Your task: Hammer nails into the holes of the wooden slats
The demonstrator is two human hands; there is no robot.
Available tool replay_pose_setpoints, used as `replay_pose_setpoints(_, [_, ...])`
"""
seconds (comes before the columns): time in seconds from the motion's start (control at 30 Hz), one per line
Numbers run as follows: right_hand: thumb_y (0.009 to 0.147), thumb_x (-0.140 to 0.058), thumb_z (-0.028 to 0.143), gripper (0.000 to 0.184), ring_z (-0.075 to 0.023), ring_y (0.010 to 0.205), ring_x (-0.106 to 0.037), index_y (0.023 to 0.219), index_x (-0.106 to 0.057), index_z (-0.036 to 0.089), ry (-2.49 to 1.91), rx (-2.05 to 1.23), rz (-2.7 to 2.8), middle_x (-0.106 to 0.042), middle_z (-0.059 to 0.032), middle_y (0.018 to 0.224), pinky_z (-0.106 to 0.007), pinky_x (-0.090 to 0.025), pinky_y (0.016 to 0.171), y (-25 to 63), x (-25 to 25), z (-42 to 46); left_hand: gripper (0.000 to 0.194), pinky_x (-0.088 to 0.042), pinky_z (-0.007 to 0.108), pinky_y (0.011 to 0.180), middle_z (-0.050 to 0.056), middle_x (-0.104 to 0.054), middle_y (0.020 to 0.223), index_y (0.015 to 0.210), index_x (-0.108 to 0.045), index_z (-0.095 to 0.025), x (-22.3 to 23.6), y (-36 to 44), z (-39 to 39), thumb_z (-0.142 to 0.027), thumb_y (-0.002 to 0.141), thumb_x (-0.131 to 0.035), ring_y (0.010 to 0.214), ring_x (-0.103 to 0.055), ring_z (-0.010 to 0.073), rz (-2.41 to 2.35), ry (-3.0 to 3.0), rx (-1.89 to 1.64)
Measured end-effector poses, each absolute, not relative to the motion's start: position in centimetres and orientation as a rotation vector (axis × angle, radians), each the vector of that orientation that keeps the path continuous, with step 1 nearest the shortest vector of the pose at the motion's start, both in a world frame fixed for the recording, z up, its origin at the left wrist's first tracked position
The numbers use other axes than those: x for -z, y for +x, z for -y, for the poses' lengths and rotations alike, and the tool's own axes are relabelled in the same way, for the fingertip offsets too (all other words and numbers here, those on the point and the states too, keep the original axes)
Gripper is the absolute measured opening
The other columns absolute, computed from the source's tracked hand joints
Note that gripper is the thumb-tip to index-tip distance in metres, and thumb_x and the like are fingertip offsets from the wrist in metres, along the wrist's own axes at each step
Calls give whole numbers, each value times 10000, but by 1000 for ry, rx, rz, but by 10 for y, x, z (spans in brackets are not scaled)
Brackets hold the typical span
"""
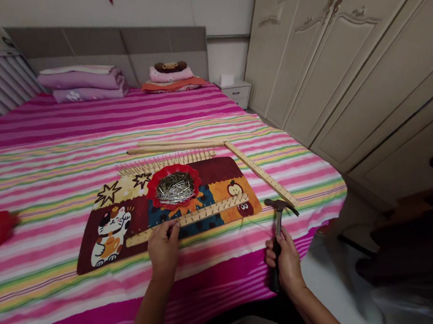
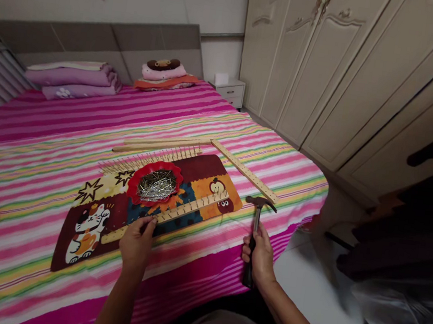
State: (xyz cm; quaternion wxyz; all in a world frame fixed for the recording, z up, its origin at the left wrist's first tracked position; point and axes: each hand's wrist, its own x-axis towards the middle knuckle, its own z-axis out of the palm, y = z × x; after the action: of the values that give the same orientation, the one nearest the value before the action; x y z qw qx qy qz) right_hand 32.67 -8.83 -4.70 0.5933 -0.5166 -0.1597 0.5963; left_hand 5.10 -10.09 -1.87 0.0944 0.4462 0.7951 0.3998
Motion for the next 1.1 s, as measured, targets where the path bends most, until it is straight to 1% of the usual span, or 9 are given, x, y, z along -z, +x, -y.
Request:
replay_pose_setpoints(0.17, [729, -645, 347, 676, -79, 394, -398, 1369, -435, 285, -1227, -1399, 599, -523, 62, 583, -162, -263, 326, 318, 2, 106, 274, -424, 355, 857, 65, -694, 868, 816, -676, -202, 21, 52, 102, -370, 788, -461, 874, -597, 218, -2352, 1417, -1171])
replay_pose_setpoints(0.37, [787, -607, 374, 550, -90, 425, -413, 1320, -542, 253, -1208, -1673, 1150, -527, 43, 582, -201, -304, 381, 293, -46, 107, 284, -411, 366, 842, 81, -693, 885, 838, -676, -186, 26, 54, 104, -356, 820, -450, 880, -593, 228, -2366, 1497, -1180])
replay_pose_setpoints(0.5, [860, -539, 315, 445, -118, 515, -487, 1295, -579, 233, -1088, -1524, 1680, -564, 37, 588, -245, -421, 520, 273, -46, 104, 257, -403, 368, 822, 71, -697, 878, 833, -672, -190, 34, 54, 103, -338, 826, -462, 861, -586, 224, -2382, 1554, -1241])
replay_pose_setpoints(0.6, [928, -428, 268, 447, -166, 785, -633, 1366, -494, 218, -962, -1366, 1948, -703, -36, 917, -292, -501, 735, 260, -50, 102, 234, -401, 355, 789, 60, -695, 846, 816, -671, -197, 40, 54, 103, -322, 829, -473, 828, -585, 216, -2397, 1583, -1294])
replay_pose_setpoints(0.67, [945, -387, 243, 465, -196, 1081, -598, 1407, -437, 227, -886, -1252, 2044, -647, -74, 1215, -329, -458, 921, 254, -55, 100, 223, -397, 345, 779, 52, -697, 845, 817, -671, -202, 42, 54, 102, -315, 834, -479, 820, -585, 209, -2398, 1599, -1303])
replay_pose_setpoints(0.73, [943, -371, 215, 496, -205, 1192, -546, 1439, -384, 223, -867, -1171, 2125, -590, -93, 1319, -356, -415, 996, 250, -58, 98, 215, -392, 336, 772, 49, -697, 849, 826, -671, -202, 43, 54, 102, -301, 840, -481, 816, -583, 204, -2409, 1615, -1295])
replay_pose_setpoints(0.87, [919, -392, 197, 487, -226, 1014, -657, 1404, -439, 183, -952, -1166, 2249, -688, -123, 1157, -371, -505, 882, 247, -55, 96, 213, -380, 333, 747, 53, -671, 767, 820, -666, -191, 42, 54, 103, -277, 845, -473, 784, -567, 209, -2465, 1654, -1200])
replay_pose_setpoints(1.03, [941, -388, 249, 472, -207, 1161, -572, 1407, -437, 196, -927, -1196, 2096, -640, -102, 1238, -342, -436, 982, 262, -51, 105, 207, -388, 339, 765, 56, -692, 842, 812, -659, -195, 43, 54, 102, -280, 844, -473, 807, -580, 205, -2449, 1661, -1233])
replay_pose_setpoints(1.1, [946, -380, 286, 482, -197, 1028, -631, 1413, -431, 180, -984, -1248, 2041, -689, -90, 1100, -311, -482, 903, 275, -46, 110, 207, -394, 342, 784, 61, -697, 879, 826, -657, -194, 44, 54, 101, -287, 846, -472, 830, -587, 205, -2435, 1660, -1261])
